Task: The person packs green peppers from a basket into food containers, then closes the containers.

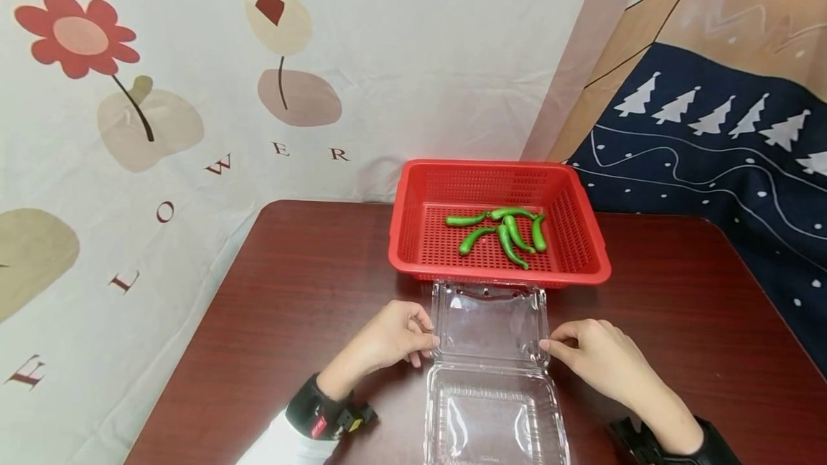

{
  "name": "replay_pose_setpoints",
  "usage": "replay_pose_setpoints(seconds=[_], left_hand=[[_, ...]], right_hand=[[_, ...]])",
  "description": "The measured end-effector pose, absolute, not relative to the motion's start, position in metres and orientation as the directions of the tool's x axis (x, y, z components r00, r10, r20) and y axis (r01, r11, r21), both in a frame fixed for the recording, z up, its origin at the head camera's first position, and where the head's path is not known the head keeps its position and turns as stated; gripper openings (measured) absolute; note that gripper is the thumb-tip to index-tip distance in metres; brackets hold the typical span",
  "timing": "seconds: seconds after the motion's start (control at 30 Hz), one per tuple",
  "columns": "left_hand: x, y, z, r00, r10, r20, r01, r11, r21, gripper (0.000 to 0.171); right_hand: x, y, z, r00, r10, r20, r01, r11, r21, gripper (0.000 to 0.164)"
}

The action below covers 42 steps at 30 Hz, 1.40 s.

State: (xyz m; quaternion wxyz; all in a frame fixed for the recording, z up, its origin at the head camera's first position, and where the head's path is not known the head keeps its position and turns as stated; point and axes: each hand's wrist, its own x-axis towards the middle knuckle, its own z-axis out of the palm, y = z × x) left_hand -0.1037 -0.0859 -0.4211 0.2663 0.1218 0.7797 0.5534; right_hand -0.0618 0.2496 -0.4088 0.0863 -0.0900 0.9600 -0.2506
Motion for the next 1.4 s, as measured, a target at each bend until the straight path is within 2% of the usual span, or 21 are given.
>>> replay_pose_setpoints(seconds=[0.3,1.0,1.17,1.4], left_hand=[[-0.1,-0.088,-0.419,-0.812,0.503,-0.296,-0.119,0.354,0.928,0.015],[-0.096,-0.09,-0.416,-0.806,0.499,-0.318,-0.149,0.348,0.926,0.02],[-0.096,-0.088,-0.417,-0.826,0.478,-0.298,-0.17,0.292,0.941,0.018],[-0.097,-0.086,-0.417,-0.891,0.395,-0.223,-0.123,0.263,0.957,0.017]], right_hand=[[-0.058,0.248,-0.405,-0.967,-0.204,-0.152,-0.106,0.866,-0.489,0.013],[-0.049,0.244,-0.4,-0.96,-0.233,-0.154,-0.14,0.877,-0.46,0.012],[-0.049,0.243,-0.398,-0.965,-0.234,-0.116,-0.156,0.872,-0.464,0.012],[-0.052,0.241,-0.399,-0.98,-0.198,-0.027,-0.163,0.869,-0.466,0.008]])
